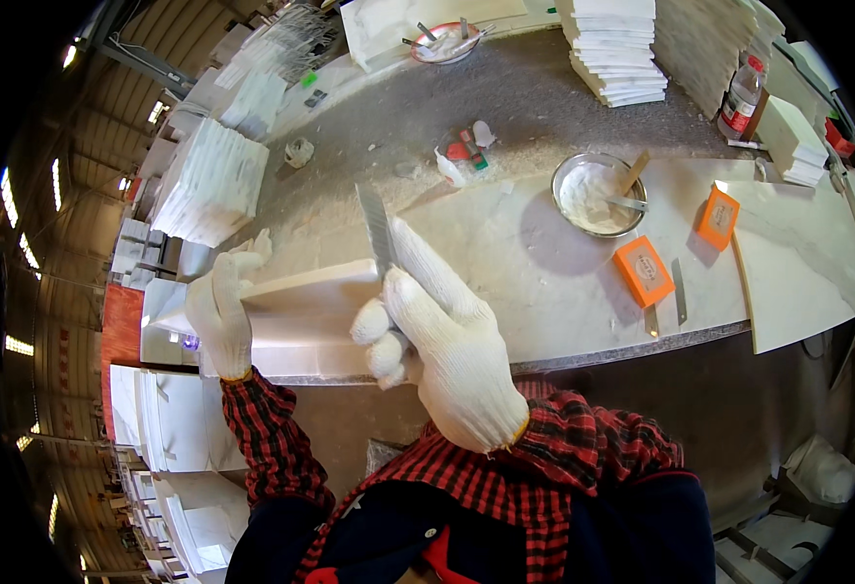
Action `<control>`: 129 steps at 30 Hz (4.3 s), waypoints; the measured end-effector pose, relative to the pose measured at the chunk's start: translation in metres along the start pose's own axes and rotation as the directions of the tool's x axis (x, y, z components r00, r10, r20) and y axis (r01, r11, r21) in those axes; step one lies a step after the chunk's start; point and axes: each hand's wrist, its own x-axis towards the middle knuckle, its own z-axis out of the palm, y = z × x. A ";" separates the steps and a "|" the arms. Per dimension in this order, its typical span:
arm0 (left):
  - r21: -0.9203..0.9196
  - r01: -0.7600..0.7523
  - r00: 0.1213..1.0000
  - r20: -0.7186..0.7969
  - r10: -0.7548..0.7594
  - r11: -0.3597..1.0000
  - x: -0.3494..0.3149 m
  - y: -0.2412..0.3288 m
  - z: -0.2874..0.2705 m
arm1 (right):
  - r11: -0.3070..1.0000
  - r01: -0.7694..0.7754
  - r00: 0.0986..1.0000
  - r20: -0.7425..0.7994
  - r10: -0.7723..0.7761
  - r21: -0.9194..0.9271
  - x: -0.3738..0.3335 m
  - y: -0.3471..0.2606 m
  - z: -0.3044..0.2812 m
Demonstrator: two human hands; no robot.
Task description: The person uses a metal scraper to smooth the edges of a large white plastic sheet on a workbench. They then apply a liquid from a purple bottle and wipe the surface with a cloth. Finally, the person carries the sheet to a rack and stacks it with other finished sheets.
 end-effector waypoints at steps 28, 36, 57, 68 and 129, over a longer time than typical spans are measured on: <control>-0.018 -0.027 0.998 -0.064 0.026 0.999 0.004 0.011 -0.002 | 0.304 0.411 0.784 0.503 0.363 -0.859 0.113 -0.125 0.006; 0.032 0.011 0.997 -0.076 -0.009 0.999 -0.003 0.010 -0.006 | 0.210 0.608 0.621 0.624 0.474 -0.765 0.129 -0.114 0.022; 0.087 0.018 0.997 -0.076 -0.011 0.996 -0.003 0.012 0.000 | 0.286 0.661 0.537 0.704 0.465 -0.694 0.134 -0.113 0.028; 0.126 -0.001 0.996 -0.091 0.012 0.992 -0.001 0.005 0.001 | 0.367 0.516 0.592 0.632 0.501 -0.774 0.137 -0.140 0.002; 0.095 -0.027 0.982 -0.182 0.044 0.995 0.006 0.006 0.010 | 0.285 0.575 0.617 0.635 0.465 -0.767 0.138 -0.115 0.014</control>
